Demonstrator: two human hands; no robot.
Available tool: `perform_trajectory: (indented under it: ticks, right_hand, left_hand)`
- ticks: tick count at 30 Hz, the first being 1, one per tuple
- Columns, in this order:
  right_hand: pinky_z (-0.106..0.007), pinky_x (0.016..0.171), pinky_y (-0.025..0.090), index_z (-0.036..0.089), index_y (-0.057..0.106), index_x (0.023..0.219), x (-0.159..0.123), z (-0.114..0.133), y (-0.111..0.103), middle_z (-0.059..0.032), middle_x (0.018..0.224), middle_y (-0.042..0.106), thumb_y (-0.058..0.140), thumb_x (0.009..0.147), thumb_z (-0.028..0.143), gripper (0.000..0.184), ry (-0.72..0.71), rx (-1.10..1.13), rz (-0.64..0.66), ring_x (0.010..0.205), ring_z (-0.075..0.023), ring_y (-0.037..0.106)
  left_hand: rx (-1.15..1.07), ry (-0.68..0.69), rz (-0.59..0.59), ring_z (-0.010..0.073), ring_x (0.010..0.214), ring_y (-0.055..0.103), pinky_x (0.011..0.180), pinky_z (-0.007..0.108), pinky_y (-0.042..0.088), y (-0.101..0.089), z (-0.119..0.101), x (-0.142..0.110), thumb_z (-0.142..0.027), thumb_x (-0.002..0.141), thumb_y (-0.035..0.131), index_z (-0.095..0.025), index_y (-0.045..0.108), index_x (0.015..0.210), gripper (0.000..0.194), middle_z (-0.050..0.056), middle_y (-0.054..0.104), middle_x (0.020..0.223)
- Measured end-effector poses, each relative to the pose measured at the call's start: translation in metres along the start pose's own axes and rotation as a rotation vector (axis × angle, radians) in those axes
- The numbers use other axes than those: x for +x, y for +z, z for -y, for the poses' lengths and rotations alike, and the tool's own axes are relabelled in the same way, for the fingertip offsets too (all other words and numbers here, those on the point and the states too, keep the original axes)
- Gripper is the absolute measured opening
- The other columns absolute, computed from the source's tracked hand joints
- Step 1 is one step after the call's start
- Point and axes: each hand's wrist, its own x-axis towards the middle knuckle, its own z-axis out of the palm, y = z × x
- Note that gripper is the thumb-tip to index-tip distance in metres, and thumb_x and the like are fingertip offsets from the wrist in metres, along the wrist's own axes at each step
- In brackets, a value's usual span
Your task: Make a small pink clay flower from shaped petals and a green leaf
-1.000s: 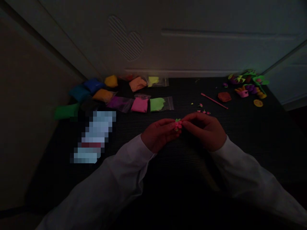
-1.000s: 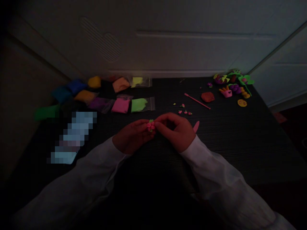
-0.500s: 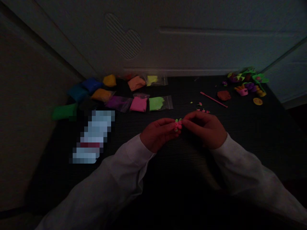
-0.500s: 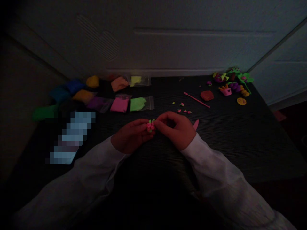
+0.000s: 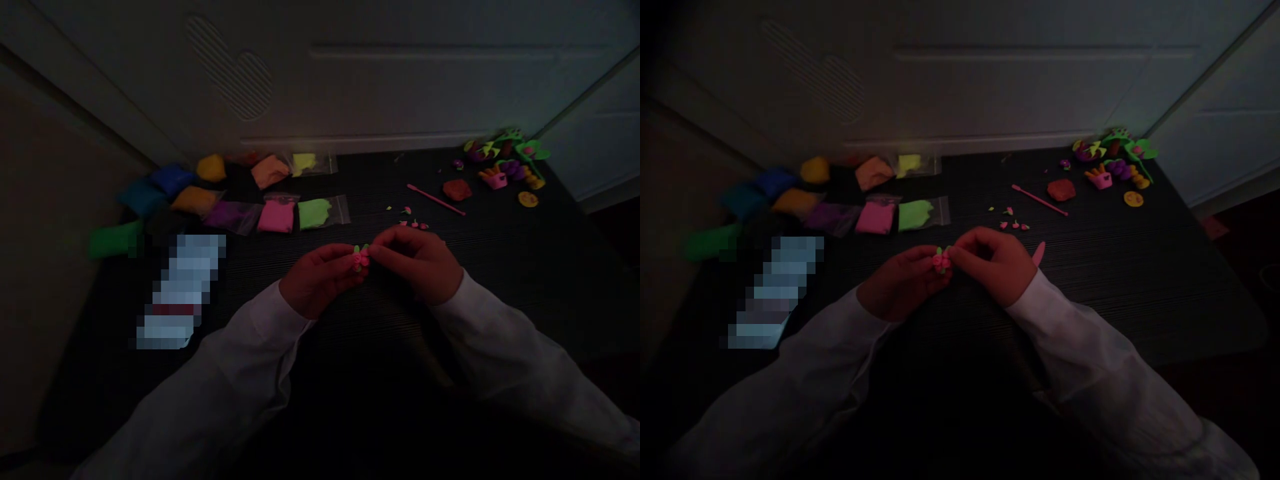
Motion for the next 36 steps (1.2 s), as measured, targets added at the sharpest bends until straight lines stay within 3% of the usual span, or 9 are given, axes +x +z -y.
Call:
perform_trajectory:
  ticks: [6,14,23,27,36]
  right_hand:
    - [-0.025,0.057,0.040,0.017,0.057,0.070,-0.001,-0.002,0.001,0.0012,0.065,0.057,0.056,0.070,0.033,0.016,-0.016,-0.043,-0.011,0.060,-0.0096,0.051]
    - [-0.025,0.060,0.041,0.019,0.055,0.076,-0.005,-0.002,0.003,0.0005,0.071,0.056,0.053,0.073,0.030,0.012,-0.138,-0.085,-0.045,0.065,-0.0105,0.052]
    - [-0.029,0.072,0.043,0.023,0.057,0.099,-0.006,0.002,-0.007,-0.0030,0.088,0.056,0.051,0.075,0.022,0.024,-0.506,-0.445,-0.068,0.080,-0.0134,0.052]
    - [-0.029,0.072,0.043,0.023,0.059,0.094,-0.005,0.001,-0.007,-0.0034,0.087,0.055,0.050,0.076,0.022,0.020,-0.531,-0.483,-0.049,0.081,-0.0131,0.053]
    - [-0.029,0.074,0.043,0.019,0.061,0.088,-0.004,0.000,-0.007,-0.0046,0.085,0.057,0.051,0.075,0.022,0.016,-0.538,-0.515,-0.043,0.080,-0.0138,0.054]
  left_hand:
    - [0.013,0.010,-0.007,0.0114,0.066,0.062,0.064,0.023,0.049,-0.001,0.001,0.001,-0.009,0.061,0.064,-0.013,0.058,0.077,0.018,0.001,0.065,0.070]
    - [-0.031,-0.006,0.030,0.0099,0.067,0.061,0.064,0.021,0.049,-0.002,0.000,0.001,-0.011,0.064,0.061,-0.013,0.059,0.077,0.013,0.001,0.064,0.070]
    - [-0.097,-0.019,0.084,0.0094,0.068,0.061,0.066,0.021,0.048,-0.004,0.000,-0.001,-0.014,0.070,0.056,-0.014,0.058,0.078,0.009,0.001,0.064,0.072]
    - [-0.081,-0.035,0.119,0.0093,0.067,0.060,0.065,0.021,0.048,-0.003,0.000,-0.001,-0.013,0.069,0.057,-0.013,0.059,0.078,0.010,0.001,0.064,0.072]
    - [-0.040,-0.032,0.070,0.0097,0.065,0.061,0.063,0.021,0.048,-0.003,0.000,0.000,-0.013,0.068,0.058,-0.015,0.056,0.080,0.013,0.001,0.064,0.072]
